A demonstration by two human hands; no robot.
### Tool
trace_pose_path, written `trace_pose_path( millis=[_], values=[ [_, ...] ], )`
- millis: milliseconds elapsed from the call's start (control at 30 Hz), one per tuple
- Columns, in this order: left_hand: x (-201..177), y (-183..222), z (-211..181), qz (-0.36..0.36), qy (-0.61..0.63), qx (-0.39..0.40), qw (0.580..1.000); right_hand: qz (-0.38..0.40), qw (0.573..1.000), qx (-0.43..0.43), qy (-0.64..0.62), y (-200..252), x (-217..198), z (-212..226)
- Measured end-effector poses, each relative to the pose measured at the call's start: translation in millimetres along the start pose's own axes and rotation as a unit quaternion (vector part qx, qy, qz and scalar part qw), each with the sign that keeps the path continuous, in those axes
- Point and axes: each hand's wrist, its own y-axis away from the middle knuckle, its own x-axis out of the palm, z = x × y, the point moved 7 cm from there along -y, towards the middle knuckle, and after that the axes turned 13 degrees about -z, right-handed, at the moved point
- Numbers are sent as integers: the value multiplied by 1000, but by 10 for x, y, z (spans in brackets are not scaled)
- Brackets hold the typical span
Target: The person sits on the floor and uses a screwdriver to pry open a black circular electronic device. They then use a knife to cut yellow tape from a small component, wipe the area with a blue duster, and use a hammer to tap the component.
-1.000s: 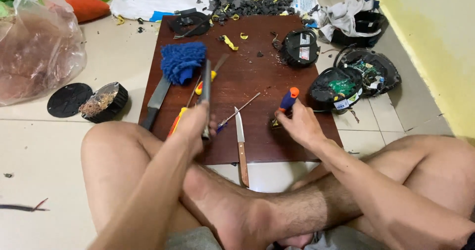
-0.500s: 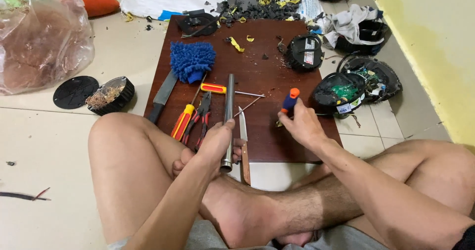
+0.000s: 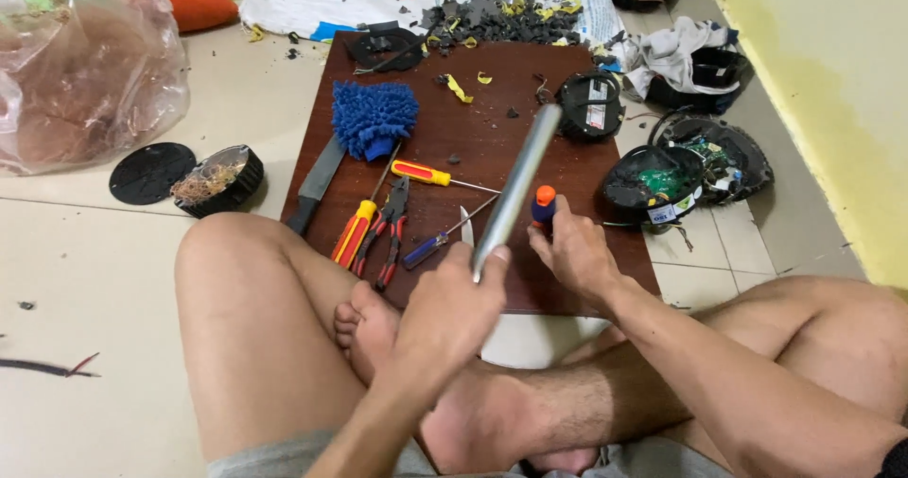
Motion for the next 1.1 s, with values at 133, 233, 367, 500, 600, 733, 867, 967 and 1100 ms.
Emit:
trace_pose_path(
  millis=[133, 233, 367, 500, 600, 733, 867, 967, 1100],
  values=[
    [81, 59, 25, -56, -71, 63, 994, -17, 999, -47, -13, -27, 54, -42],
    [83, 125, -28, -102, -93, 101, 985, -40, 996, -69, -31, -18, -13, -1],
    [236, 98, 79, -180, -141, 193, 954, -9, 998, -49, -34, 16, -8, 4],
    [138, 105, 49, -162, -111, 155, 968, -82, 990, -112, -3, 79, 63, -89],
    [141, 138, 12, -122, -100, 134, 978, -56, 996, -55, -32, 110, 38, -186],
    [373, -9, 302, -89, -119, 114, 982, -68, 994, 1, -89, 230, -101, -229],
    [391, -198, 456, -78, -82, 57, 992, -30, 897, 242, -370, 393, -29, -509],
    [375, -356, 464, -38, -57, -4, 998, -58, 933, 262, -241, 371, -67, -589],
    [575, -720, 550, -35, -73, 8, 997, -55, 924, 296, -237, 280, 140, -797]
  ],
)
